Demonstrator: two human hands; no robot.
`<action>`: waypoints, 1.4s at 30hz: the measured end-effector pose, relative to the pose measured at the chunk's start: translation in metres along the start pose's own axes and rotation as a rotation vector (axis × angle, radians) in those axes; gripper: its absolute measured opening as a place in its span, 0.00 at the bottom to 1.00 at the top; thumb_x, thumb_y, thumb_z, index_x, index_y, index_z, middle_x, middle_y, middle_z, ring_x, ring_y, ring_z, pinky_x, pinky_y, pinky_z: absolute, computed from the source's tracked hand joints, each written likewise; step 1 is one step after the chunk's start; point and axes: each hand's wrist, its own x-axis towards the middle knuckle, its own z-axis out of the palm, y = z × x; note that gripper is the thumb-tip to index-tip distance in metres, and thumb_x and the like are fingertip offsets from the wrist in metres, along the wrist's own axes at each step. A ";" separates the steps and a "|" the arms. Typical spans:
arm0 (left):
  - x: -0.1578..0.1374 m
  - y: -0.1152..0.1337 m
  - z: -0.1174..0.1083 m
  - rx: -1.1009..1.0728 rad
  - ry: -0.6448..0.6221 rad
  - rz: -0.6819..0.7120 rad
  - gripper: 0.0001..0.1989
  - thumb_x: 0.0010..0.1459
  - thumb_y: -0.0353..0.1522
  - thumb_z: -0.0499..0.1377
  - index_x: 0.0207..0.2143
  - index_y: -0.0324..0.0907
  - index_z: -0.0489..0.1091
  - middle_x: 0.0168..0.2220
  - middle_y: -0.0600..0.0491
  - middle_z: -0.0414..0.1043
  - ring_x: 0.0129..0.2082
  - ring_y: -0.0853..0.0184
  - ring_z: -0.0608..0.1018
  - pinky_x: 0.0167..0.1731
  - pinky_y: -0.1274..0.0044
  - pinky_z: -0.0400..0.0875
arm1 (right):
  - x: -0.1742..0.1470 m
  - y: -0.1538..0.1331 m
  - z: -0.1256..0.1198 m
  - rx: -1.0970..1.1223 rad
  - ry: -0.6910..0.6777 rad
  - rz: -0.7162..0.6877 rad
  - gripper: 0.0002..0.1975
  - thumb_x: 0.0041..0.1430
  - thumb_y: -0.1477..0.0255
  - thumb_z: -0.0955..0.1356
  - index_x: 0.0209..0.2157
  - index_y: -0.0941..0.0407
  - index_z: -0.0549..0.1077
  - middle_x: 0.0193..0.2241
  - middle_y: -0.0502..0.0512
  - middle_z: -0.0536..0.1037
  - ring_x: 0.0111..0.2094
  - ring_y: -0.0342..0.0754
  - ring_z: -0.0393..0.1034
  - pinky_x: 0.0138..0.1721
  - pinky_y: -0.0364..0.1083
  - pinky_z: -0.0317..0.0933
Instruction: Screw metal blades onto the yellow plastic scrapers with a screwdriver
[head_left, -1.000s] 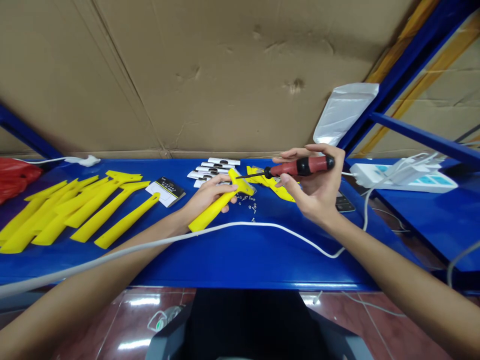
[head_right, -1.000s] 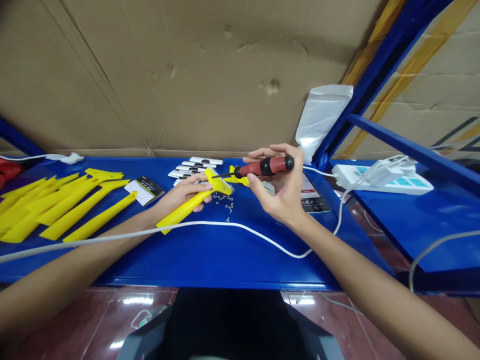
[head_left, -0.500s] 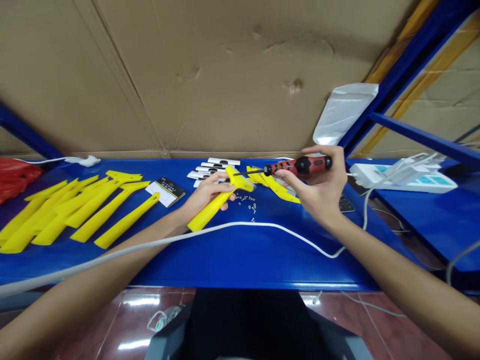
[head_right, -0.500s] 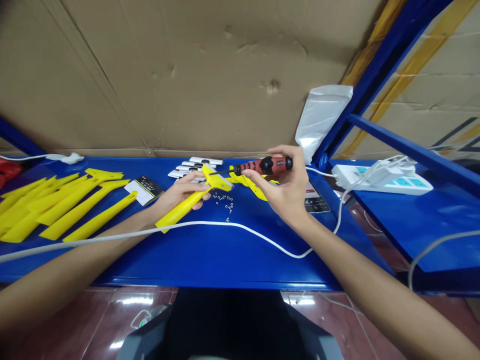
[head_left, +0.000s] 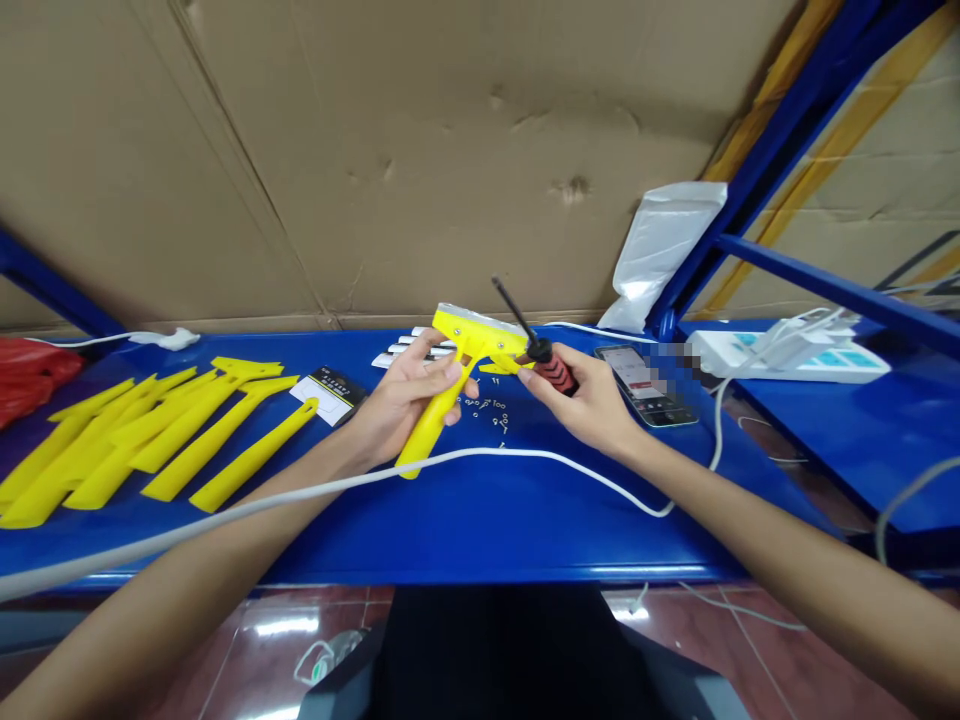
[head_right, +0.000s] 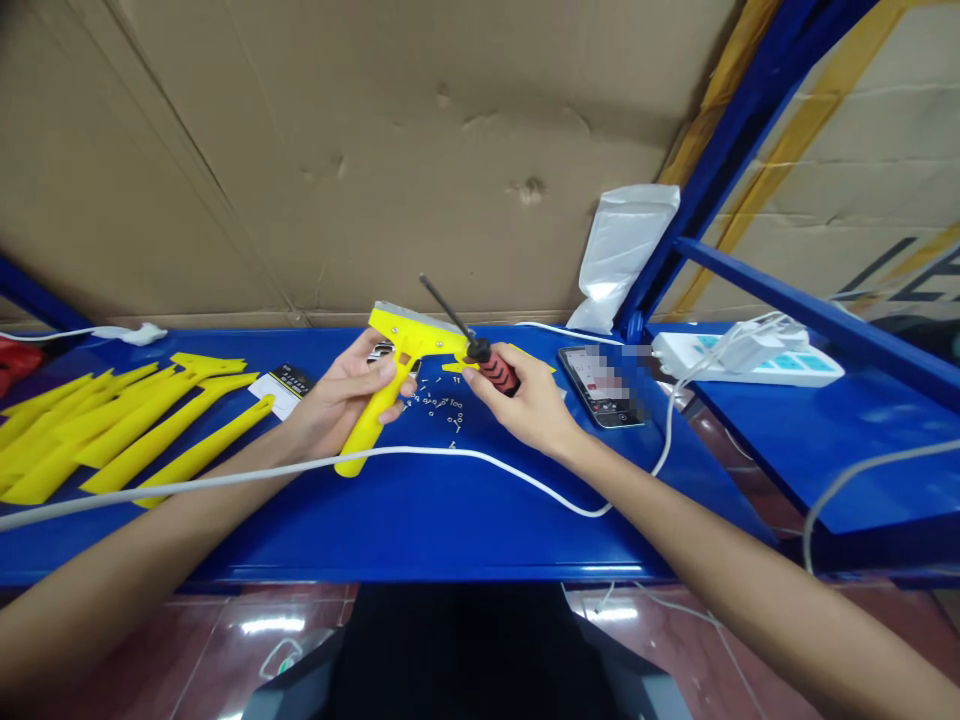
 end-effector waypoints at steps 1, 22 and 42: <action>0.000 -0.002 0.000 -0.005 -0.013 -0.004 0.25 0.58 0.29 0.75 0.54 0.47 0.72 0.44 0.51 0.77 0.37 0.65 0.84 0.22 0.81 0.72 | 0.000 -0.002 0.000 0.067 0.002 0.034 0.14 0.67 0.55 0.77 0.40 0.52 0.82 0.30 0.49 0.78 0.28 0.45 0.67 0.29 0.48 0.63; 0.011 -0.037 -0.018 0.243 0.010 0.010 0.15 0.68 0.39 0.71 0.51 0.40 0.78 0.39 0.49 0.79 0.32 0.69 0.78 0.24 0.80 0.73 | 0.015 -0.009 -0.008 0.652 0.279 0.319 0.21 0.58 0.52 0.82 0.32 0.54 0.80 0.28 0.48 0.78 0.15 0.34 0.56 0.15 0.44 0.52; 0.008 -0.018 -0.011 -0.060 -0.112 -0.299 0.18 0.77 0.40 0.57 0.56 0.34 0.77 0.26 0.56 0.71 0.12 0.77 0.62 0.11 0.83 0.57 | 0.007 -0.011 0.004 0.649 0.193 0.395 0.23 0.56 0.57 0.83 0.50 0.52 0.85 0.37 0.51 0.85 0.16 0.34 0.52 0.18 0.45 0.65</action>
